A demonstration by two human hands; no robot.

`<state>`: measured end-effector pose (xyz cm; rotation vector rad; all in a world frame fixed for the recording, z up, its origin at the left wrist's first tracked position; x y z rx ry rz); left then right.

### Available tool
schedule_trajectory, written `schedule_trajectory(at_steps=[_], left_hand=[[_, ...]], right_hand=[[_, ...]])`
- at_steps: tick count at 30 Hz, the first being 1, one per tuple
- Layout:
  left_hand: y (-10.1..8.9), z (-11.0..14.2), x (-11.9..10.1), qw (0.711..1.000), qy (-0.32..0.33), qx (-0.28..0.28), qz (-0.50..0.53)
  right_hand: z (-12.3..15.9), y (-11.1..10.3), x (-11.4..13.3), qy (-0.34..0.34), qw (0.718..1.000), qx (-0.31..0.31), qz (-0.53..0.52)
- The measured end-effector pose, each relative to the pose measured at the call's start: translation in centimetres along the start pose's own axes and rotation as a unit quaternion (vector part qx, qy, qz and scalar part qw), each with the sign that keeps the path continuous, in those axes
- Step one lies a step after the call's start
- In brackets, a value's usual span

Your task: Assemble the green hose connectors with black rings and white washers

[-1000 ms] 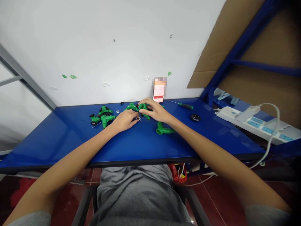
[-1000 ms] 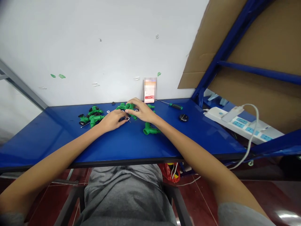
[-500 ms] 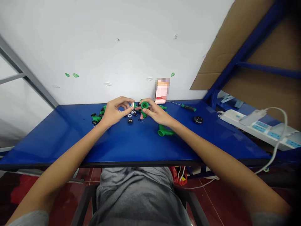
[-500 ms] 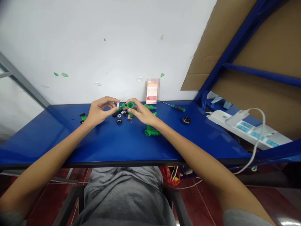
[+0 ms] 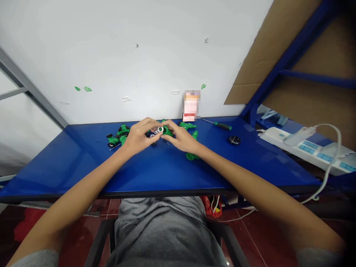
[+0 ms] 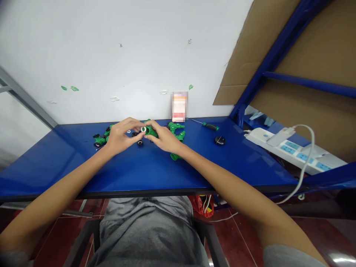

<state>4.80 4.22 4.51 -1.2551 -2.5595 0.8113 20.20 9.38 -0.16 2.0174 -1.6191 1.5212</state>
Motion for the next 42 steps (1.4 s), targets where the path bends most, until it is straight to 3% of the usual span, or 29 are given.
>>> schedule_trajectory(at_steps=[11, 15, 22, 27, 30, 35, 42], left_hand=[[0.3, 0.2, -0.9, 0.998, 0.055, 0.007, -0.031], [0.4, 0.5, -0.8, 0.998, 0.056, -0.015, -0.022], [0.9, 0.7, 0.5, 0.993, -0.076, -0.034, 0.085], [2.6, 1.5, 2.6, 0.946, -0.238, -0.007, 0.219], [3.5, 1.9, 3.2, 0.921, -0.291, 0.017, 0.257], [3.9, 2.1, 3.2, 0.911, -0.315, 0.03, 0.265], [3.3, 1.5, 2.5, 0.92, -0.286, 0.035, 0.266]], right_hand=[[-0.1, 0.0, 0.0, 0.002, 1.0, 0.0, 0.008], [-0.1, -0.1, -0.3, 0.008, 1.0, -0.001, 0.008], [-0.1, -0.2, 0.1, 0.007, 1.0, -0.007, -0.004], [0.0, 0.0, 0.0, 0.009, 1.0, 0.004, 0.005], [0.0, 0.2, 0.1, -0.004, 1.0, 0.01, 0.029], [0.1, 0.7, 0.0, -0.005, 0.999, 0.014, 0.03], [0.1, 0.5, 0.7, -0.028, 0.999, 0.012, 0.029]])
Point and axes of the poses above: each hand's wrist, its own z-axis away from the middle knuckle, its own y-axis out of the palm, x = y × z, the point moved 8 cm from there along -z, towards the middle knuckle, and after that the axes turned 12 degrees about -z, right-handed, at the moved point
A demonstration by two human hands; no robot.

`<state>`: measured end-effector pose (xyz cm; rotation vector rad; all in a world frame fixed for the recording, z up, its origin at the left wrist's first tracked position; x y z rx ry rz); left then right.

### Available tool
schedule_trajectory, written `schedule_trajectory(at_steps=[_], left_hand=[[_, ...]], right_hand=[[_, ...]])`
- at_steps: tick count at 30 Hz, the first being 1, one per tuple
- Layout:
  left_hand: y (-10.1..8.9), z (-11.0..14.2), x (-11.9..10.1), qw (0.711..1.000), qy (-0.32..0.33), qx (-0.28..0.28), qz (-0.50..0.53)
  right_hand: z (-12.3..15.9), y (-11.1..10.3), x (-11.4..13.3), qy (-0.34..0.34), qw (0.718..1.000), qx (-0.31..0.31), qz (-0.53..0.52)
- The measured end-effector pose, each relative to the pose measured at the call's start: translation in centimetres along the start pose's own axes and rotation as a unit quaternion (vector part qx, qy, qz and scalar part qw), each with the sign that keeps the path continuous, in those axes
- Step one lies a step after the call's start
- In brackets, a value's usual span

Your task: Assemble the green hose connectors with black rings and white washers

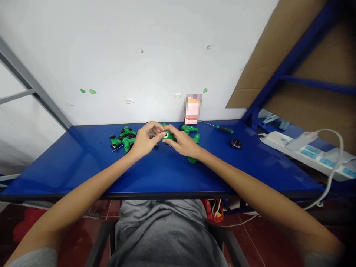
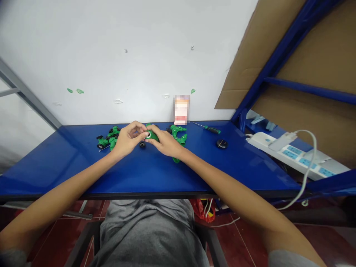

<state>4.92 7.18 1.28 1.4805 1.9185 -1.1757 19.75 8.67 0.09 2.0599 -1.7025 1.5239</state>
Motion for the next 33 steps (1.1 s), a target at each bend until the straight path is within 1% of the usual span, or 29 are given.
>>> schedule_trajectory(at_steps=[4, 10, 17, 22, 25, 28, 31, 33], left_hand=[[0.0, -0.3, 0.0, 0.999, -0.002, 0.034, 0.001], [0.2, -0.1, 0.4, 0.998, -0.03, 0.056, -0.028], [-0.1, -0.1, 0.3, 0.994, -0.061, 0.057, -0.07], [-0.1, -0.1, 0.3, 0.993, -0.056, 0.047, -0.096], [-0.1, 0.1, 0.3, 0.995, -0.06, 0.021, -0.08], [0.0, 0.3, 0.4, 0.996, -0.083, 0.003, -0.038], [0.1, 0.4, 0.2, 0.996, -0.094, 0.004, 0.007], [0.2, 0.4, 0.2, 0.995, -0.098, 0.014, 0.028]], right_hand=[[0.0, -0.4, 0.1, 0.002, 1.0, 0.004, 0.02], [0.4, 0.1, 0.1, 0.002, 0.995, 0.049, 0.085], [0.6, 0.7, -0.3, 0.015, 0.992, 0.069, 0.104], [0.4, 0.7, -0.4, 0.016, 0.994, 0.074, 0.078], [0.3, 0.6, 0.1, -0.002, 0.997, 0.055, 0.06], [0.3, 0.5, 0.7, -0.015, 0.998, 0.028, 0.053], [0.3, 0.2, 1.2, -0.025, 0.998, -0.002, 0.066], [0.3, 0.0, 1.5, -0.031, 0.996, -0.015, 0.086]])
Point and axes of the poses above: each hand's wrist, its own z-axis away from the middle knuckle, its own y-axis out of the palm, x = y × z, the point moved 8 cm from there along -z, towards the middle knuckle, and after that the axes turned 12 degrees about -z, right-handed, at the moved point
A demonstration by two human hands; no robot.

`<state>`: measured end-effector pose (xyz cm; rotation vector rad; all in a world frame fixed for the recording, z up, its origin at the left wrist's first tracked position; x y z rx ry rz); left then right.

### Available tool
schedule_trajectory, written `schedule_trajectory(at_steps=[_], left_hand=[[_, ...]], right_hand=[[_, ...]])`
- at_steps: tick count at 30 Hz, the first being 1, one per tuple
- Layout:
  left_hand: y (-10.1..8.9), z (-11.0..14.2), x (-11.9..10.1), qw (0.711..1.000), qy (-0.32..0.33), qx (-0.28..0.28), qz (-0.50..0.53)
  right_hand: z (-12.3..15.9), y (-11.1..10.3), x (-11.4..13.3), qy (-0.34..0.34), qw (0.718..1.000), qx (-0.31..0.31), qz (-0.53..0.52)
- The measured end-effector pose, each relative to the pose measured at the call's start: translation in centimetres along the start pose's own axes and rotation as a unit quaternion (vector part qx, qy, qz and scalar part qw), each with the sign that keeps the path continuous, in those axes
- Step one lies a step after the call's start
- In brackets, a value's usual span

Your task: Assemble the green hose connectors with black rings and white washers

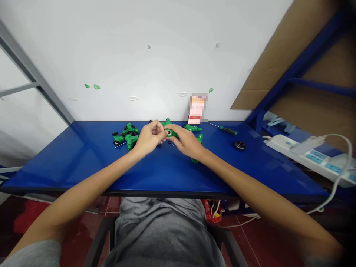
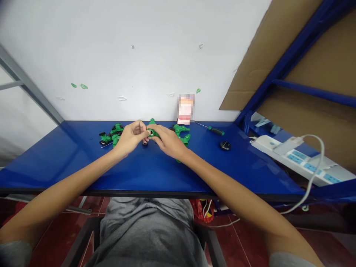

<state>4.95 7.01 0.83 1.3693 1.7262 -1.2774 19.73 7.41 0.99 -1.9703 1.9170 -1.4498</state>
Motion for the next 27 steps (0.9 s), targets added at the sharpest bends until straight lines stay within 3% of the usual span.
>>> schedule_trajectory(at_steps=[6, 10, 15, 19, 27], left_hand=[[0.3, -0.5, 1.0, 0.996, -0.046, 0.065, 0.032], [-0.2, -0.8, 1.2, 0.996, -0.034, 0.083, 0.015], [-0.6, -0.6, 1.0, 0.999, 0.008, 0.026, -0.039], [0.4, -0.1, 1.1, 1.0, -0.008, 0.004, 0.025], [1.6, 0.0, 2.0, 0.985, -0.085, 0.094, 0.118]], right_hand=[[0.2, 0.5, -0.2, -0.012, 0.998, 0.017, 0.052], [0.3, 0.7, -0.3, 0.002, 0.999, 0.022, 0.034], [0.2, 0.4, 0.1, 0.013, 1.0, 0.01, -0.008], [0.2, -0.1, -0.3, 0.008, 0.999, -0.025, 0.03], [0.4, -0.2, 0.0, -0.036, 0.994, -0.05, 0.091]])
Point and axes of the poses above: each hand's wrist, its own z-axis away from the middle knuckle, its own y-axis out of the palm, x = y × z, the point moved 8 cm from there along -z, towards the middle knuckle, and after that the axes turned 12 degrees about -z, right-handed, at the moved point
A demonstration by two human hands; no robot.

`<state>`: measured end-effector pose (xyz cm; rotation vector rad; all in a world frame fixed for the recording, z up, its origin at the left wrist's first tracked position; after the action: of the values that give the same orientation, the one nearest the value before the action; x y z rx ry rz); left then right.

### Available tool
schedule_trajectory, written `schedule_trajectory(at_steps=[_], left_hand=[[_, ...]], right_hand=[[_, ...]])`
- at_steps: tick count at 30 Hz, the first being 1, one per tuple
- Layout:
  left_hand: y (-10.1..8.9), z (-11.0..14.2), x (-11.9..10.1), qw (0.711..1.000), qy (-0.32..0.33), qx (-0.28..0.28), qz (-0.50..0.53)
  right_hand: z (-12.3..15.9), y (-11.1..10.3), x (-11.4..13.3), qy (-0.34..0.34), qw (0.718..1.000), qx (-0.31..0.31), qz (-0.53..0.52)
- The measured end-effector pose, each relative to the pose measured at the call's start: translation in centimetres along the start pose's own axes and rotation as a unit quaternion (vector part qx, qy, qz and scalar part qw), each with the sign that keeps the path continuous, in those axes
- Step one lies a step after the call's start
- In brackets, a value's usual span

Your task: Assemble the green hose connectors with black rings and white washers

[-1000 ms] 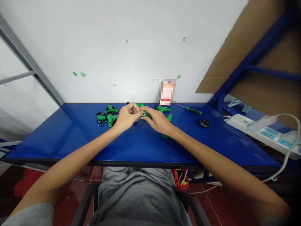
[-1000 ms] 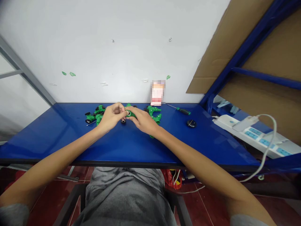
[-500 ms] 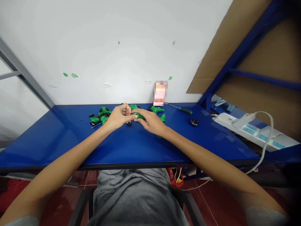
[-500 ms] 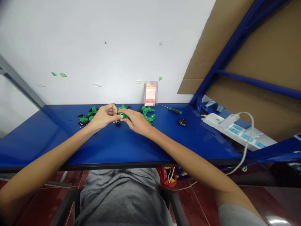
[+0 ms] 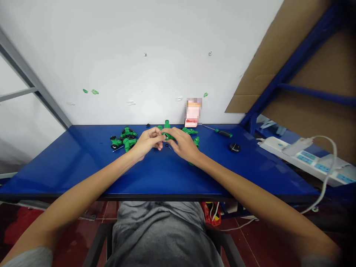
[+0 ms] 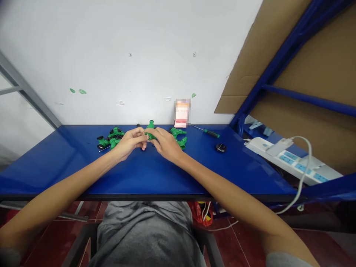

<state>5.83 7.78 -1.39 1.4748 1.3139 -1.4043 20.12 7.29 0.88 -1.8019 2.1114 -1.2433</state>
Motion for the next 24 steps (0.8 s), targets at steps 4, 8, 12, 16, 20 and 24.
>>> schedule_trajectory(at_steps=[4, 8, 12, 16, 20, 24], left_hand=[[-0.7, -0.3, 0.1, 0.999, 0.021, 0.015, -0.038], [-1.2, -0.3, -0.2, 0.995, 0.057, -0.033, -0.077], [-0.8, -0.3, -0.4, 0.992, 0.071, -0.059, -0.081], [-0.8, -0.1, -0.9, 0.983, 0.091, -0.032, -0.154], [-2.0, 0.4, -2.2, 0.921, 0.151, -0.072, -0.351], [-2.6, 0.3, -2.6, 0.886, 0.172, -0.086, -0.422]], right_hand=[[0.0, 0.6, 0.0, 0.014, 0.999, 0.022, -0.023], [-0.2, 0.9, -0.2, 0.043, 0.997, 0.034, -0.059], [-0.7, 0.4, -0.1, 0.04, 0.995, 0.034, -0.082], [-0.8, 0.1, -0.5, 0.058, 0.994, 0.042, -0.084], [-0.5, -0.4, -1.8, 0.101, 0.992, 0.044, -0.068], [-0.5, -0.9, -2.8, 0.112, 0.988, 0.045, -0.098]])
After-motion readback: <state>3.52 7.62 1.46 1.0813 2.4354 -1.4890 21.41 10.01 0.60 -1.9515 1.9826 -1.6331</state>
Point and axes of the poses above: each hand's wrist, its own z-axis away from the middle knuckle, its own y-axis out of the palm, x = y × z, the point moved 8 cm from there along -z, towards the middle knuckle, and after that the axes turned 12 degrees about -z, right-handed, at the moved point
